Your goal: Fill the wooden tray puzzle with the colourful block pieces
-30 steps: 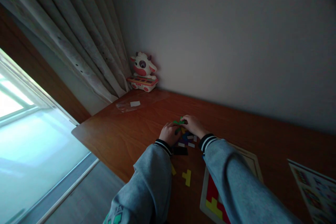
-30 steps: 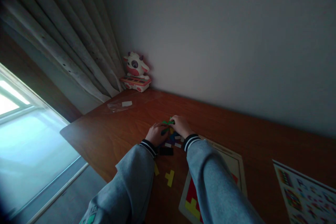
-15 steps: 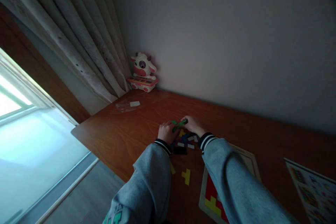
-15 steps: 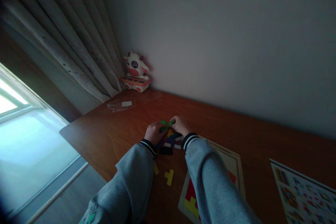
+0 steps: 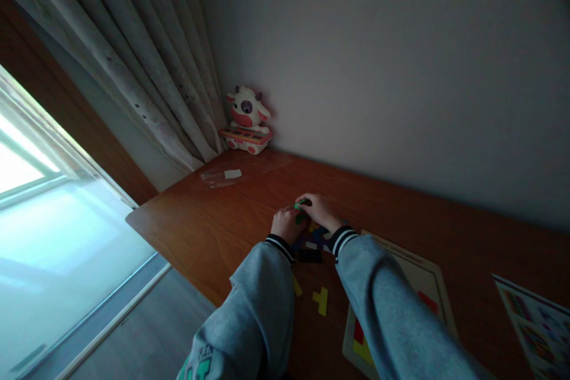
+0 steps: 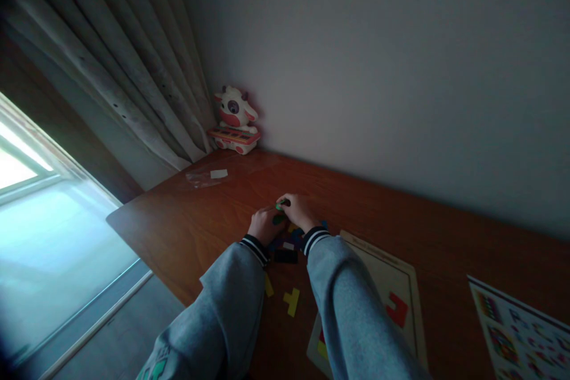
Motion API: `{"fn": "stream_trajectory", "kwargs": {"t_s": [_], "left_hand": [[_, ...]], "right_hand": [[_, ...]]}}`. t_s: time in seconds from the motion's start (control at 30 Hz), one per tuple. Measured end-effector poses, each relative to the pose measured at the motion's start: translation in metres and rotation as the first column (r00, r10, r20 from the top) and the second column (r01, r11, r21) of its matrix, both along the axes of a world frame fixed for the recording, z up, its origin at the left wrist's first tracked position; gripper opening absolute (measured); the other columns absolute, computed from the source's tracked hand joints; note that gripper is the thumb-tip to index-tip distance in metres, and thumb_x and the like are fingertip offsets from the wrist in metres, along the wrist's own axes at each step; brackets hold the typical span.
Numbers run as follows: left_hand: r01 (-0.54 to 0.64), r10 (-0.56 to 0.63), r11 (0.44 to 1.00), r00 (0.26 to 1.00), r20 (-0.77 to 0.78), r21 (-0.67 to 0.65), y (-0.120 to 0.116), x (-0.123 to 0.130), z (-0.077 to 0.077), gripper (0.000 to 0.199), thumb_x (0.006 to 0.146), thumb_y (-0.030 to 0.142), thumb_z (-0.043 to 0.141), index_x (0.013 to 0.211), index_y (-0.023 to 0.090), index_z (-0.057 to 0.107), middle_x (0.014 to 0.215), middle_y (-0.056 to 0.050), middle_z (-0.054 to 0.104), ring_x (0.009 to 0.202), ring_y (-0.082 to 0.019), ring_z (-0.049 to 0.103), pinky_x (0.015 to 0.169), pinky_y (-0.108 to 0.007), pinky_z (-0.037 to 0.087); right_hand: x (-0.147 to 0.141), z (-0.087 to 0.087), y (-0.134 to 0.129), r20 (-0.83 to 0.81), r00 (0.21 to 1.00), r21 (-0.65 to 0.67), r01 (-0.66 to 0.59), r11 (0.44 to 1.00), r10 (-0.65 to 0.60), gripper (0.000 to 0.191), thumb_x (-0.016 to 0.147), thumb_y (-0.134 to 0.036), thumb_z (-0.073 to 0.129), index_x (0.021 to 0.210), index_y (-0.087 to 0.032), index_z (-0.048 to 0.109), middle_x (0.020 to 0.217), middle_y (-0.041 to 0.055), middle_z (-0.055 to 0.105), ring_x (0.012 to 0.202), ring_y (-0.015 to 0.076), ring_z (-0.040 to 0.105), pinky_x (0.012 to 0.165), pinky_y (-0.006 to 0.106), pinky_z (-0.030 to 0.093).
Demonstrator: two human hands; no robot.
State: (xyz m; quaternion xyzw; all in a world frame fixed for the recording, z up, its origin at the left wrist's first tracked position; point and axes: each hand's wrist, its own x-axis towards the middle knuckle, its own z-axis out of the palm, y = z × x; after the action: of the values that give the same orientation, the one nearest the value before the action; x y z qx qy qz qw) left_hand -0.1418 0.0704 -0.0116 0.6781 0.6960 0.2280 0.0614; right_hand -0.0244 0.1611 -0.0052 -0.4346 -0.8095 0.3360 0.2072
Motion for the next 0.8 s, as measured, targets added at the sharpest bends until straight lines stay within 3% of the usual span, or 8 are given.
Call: {"fn": "stream_trajectory", "kwargs": {"t_s": [0.17,0.33,0.53,0.8], "left_hand": [[-0.005,0.005,1.0,1.0,0.007,0.003,0.001,-0.002,-0.002,0.015,0.083,0.032,0.067,0.092,0.024,0.076,0.097,-0.006,0.074,0.094,-0.025,0.068,0.083,-0.031,0.05],[0.009,-0.011,0.999,0.999,0.039,0.039,0.001,-0.004,-0.006,0.019,0.082,0.033,0.07,0.099,0.027,0.076,0.101,-0.004,0.075,0.097,-0.022,0.068,0.085,-0.028,0.051],[0.009,-0.018,0.994,0.997,0.079,0.111,0.003,-0.005,-0.01,0.015,0.084,0.033,0.071,0.096,0.026,0.076,0.104,-0.001,0.075,0.096,-0.018,0.069,0.086,-0.024,0.052],[-0.088,0.076,0.981,0.995,0.071,0.171,0.023,-0.037,0.0,0.02,0.089,0.033,0.066,0.104,0.022,0.074,0.112,-0.004,0.073,0.102,-0.018,0.068,0.092,-0.025,0.051]], "right_hand": [[0.011,-0.011,0.005,0.015,1.0,-0.099,-0.012,0.995,0.014,0.032,0.095,-0.037,0.06,0.12,-0.017,0.06,0.121,0.008,0.062,0.102,0.0206,0.064,0.087,0.042,0.055],[0.035,-0.015,0.007,0.025,0.999,-0.158,0.031,0.987,-0.027,0.03,0.095,-0.037,0.061,0.117,-0.016,0.061,0.115,0.0069,0.065,0.096,0.0187,0.065,0.083,0.04,0.056],[0.05,0.001,0.0,-0.046,0.992,-0.012,0.117,0.993,-0.118,0.012,0.086,-0.022,0.066,0.095,-0.018,0.073,0.099,0.0066,0.076,0.095,0.0216,0.07,0.088,0.035,0.053],[0.068,0.019,-0.031,-0.058,0.997,0.086,0.058,0.995,-0.053,0.013,0.082,-0.017,0.067,0.091,-0.022,0.076,0.094,0.0049,0.078,0.089,0.0208,0.073,0.082,0.032,0.054]]}}
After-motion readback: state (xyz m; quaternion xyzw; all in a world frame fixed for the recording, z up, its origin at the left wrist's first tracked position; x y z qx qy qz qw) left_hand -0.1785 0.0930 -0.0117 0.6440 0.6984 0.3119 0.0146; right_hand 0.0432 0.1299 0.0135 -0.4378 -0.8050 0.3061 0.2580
